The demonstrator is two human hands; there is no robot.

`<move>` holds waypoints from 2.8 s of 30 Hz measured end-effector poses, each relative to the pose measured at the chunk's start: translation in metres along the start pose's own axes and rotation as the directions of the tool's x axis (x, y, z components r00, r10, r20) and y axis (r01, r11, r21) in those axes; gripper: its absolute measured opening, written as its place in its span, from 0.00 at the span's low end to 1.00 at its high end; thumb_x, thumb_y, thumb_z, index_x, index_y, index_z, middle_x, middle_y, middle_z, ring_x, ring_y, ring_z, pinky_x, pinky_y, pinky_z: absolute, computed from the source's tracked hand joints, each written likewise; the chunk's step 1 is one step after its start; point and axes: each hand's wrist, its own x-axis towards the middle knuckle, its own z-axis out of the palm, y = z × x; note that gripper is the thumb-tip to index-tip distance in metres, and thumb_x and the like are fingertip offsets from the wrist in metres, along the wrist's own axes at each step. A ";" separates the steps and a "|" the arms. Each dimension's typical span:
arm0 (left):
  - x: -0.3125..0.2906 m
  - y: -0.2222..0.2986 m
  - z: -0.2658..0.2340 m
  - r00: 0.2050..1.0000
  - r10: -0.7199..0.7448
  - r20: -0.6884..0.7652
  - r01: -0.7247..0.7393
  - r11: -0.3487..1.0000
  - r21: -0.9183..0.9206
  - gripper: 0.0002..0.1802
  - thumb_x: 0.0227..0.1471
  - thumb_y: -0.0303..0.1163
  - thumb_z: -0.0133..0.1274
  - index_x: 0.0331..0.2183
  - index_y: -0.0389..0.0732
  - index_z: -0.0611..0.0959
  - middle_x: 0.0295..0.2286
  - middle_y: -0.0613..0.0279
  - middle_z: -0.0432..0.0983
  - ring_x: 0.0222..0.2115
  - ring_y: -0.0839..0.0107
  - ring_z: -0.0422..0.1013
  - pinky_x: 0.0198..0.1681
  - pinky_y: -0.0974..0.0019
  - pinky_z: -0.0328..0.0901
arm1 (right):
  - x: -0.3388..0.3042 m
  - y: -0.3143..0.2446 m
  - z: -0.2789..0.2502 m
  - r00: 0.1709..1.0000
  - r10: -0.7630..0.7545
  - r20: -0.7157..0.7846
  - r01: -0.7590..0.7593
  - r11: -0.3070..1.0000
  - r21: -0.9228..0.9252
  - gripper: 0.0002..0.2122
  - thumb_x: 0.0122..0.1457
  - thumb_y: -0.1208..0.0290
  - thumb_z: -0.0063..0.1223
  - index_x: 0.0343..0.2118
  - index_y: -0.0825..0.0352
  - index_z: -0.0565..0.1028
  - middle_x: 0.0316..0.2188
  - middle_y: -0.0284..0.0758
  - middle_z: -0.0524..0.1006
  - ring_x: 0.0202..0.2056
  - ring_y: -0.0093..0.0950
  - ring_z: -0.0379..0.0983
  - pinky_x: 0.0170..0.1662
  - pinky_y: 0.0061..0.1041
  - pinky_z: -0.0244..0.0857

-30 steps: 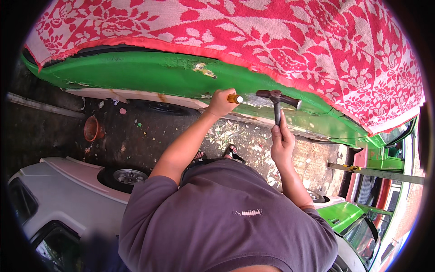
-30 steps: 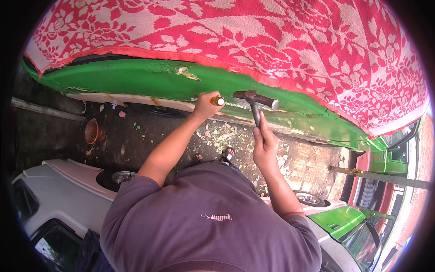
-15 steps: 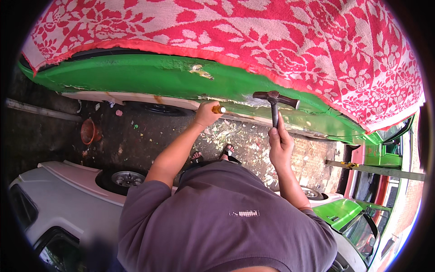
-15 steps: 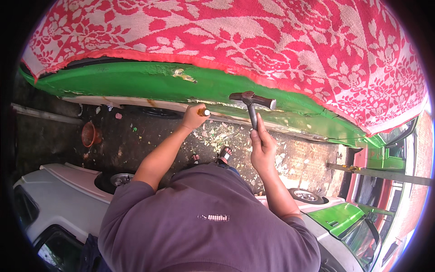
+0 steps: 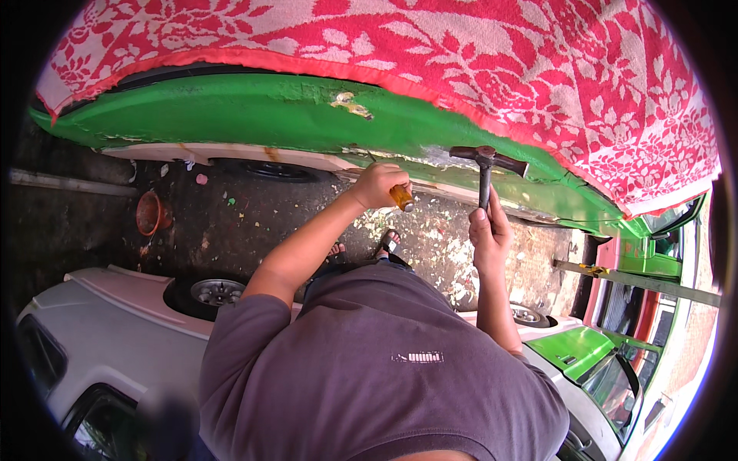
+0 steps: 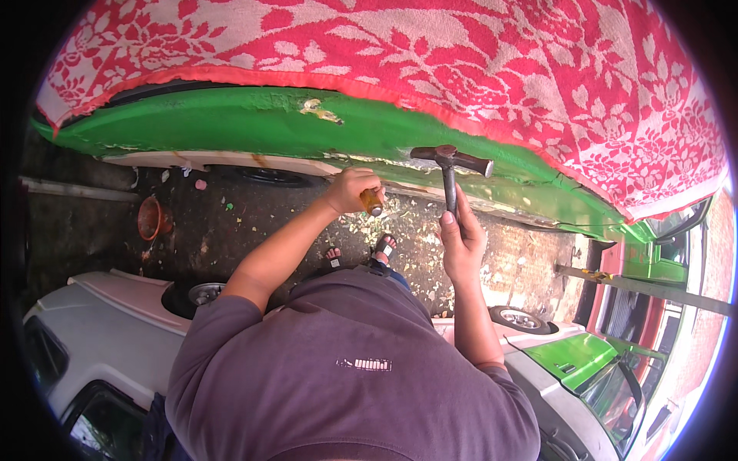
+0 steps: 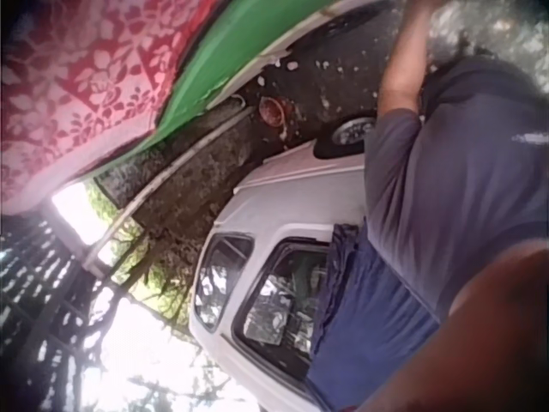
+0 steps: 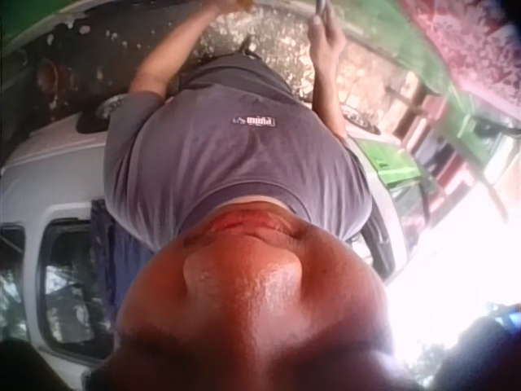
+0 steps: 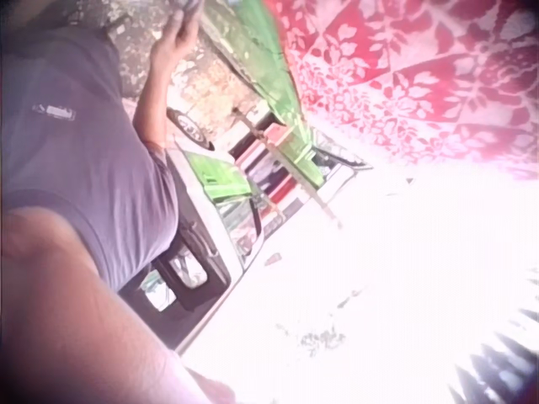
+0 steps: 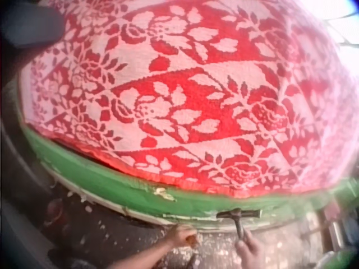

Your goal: The person uses a hammer and a chisel to chip away at a green vehicle panel, likely removing paint or rust. The person repeatedly strikes the chisel against the panel surface while holding it in place with the other hand.

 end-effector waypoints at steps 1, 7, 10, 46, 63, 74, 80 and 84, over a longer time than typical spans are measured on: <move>0.001 0.000 0.002 1.000 0.005 -0.007 -0.006 1.000 -0.017 0.11 0.39 0.26 0.59 0.16 0.40 0.71 0.14 0.59 0.66 0.16 0.60 0.67 0.20 0.61 0.61 | -0.001 0.000 0.000 1.000 0.006 -0.005 -0.006 1.000 0.008 0.23 0.62 0.73 0.49 0.60 0.67 0.62 0.27 0.23 0.67 0.24 0.12 0.59 0.27 0.12 0.58; -0.001 -0.009 0.004 1.000 0.029 -0.004 -0.029 0.999 -0.025 0.11 0.38 0.26 0.59 0.16 0.41 0.72 0.13 0.59 0.66 0.16 0.61 0.67 0.20 0.61 0.62 | -0.010 0.000 0.002 0.999 0.032 -0.018 -0.031 0.999 0.036 0.22 0.62 0.73 0.49 0.60 0.67 0.63 0.26 0.23 0.67 0.24 0.11 0.59 0.26 0.11 0.57; -0.009 -0.009 -0.006 0.999 0.039 0.027 -0.041 0.998 0.047 0.11 0.37 0.26 0.60 0.16 0.41 0.72 0.14 0.60 0.68 0.17 0.61 0.68 0.21 0.62 0.62 | -0.014 0.002 0.000 0.999 0.038 -0.010 -0.037 0.998 0.043 0.23 0.62 0.72 0.49 0.60 0.67 0.63 0.25 0.23 0.67 0.23 0.11 0.59 0.25 0.11 0.55; -0.002 -0.006 -0.004 0.975 -0.169 -0.142 0.170 0.985 -0.003 0.13 0.41 0.24 0.60 0.18 0.37 0.70 0.15 0.54 0.67 0.16 0.58 0.65 0.21 0.63 0.61 | -0.020 0.024 -0.031 0.965 0.080 0.248 -0.062 0.995 -0.080 0.18 0.62 0.74 0.49 0.54 0.69 0.64 0.25 0.28 0.72 0.23 0.14 0.62 0.27 0.16 0.58; -0.008 0.007 0.041 0.964 -0.091 -0.248 0.158 0.951 0.267 0.13 0.38 0.23 0.58 0.17 0.37 0.67 0.15 0.55 0.65 0.18 0.55 0.65 0.22 0.59 0.60 | 0.013 0.063 -0.094 0.871 0.014 0.491 0.149 0.945 -0.292 0.17 0.61 0.73 0.51 0.53 0.63 0.69 0.18 0.29 0.68 0.22 0.18 0.59 0.27 0.19 0.57; -0.014 -0.003 0.036 0.969 -0.055 -0.240 0.104 0.975 0.198 0.13 0.38 0.21 0.59 0.18 0.37 0.69 0.16 0.54 0.66 0.18 0.54 0.66 0.22 0.61 0.61 | -0.012 0.060 -0.064 0.839 -0.233 0.492 0.464 0.780 -0.420 0.18 0.59 0.82 0.49 0.53 0.67 0.71 0.32 0.43 0.78 0.26 0.31 0.73 0.35 0.23 0.67; -0.014 -0.005 0.036 0.974 -0.045 -0.224 0.085 0.981 0.174 0.12 0.35 0.21 0.59 0.17 0.37 0.69 0.16 0.55 0.68 0.18 0.56 0.67 0.22 0.61 0.62 | -0.028 0.076 -0.054 0.877 -0.317 0.360 0.443 0.825 -0.351 0.18 0.60 0.78 0.49 0.54 0.66 0.70 0.27 0.42 0.75 0.25 0.25 0.69 0.33 0.21 0.64; -0.010 -0.009 0.041 0.978 -0.092 -0.189 0.130 0.971 0.199 0.08 0.33 0.23 0.58 0.18 0.41 0.74 0.19 0.56 0.74 0.21 0.55 0.71 0.24 0.60 0.65 | -0.032 0.085 -0.062 0.938 -0.249 0.241 0.323 0.882 -0.344 0.19 0.60 0.77 0.48 0.56 0.67 0.69 0.23 0.37 0.75 0.24 0.21 0.68 0.32 0.20 0.64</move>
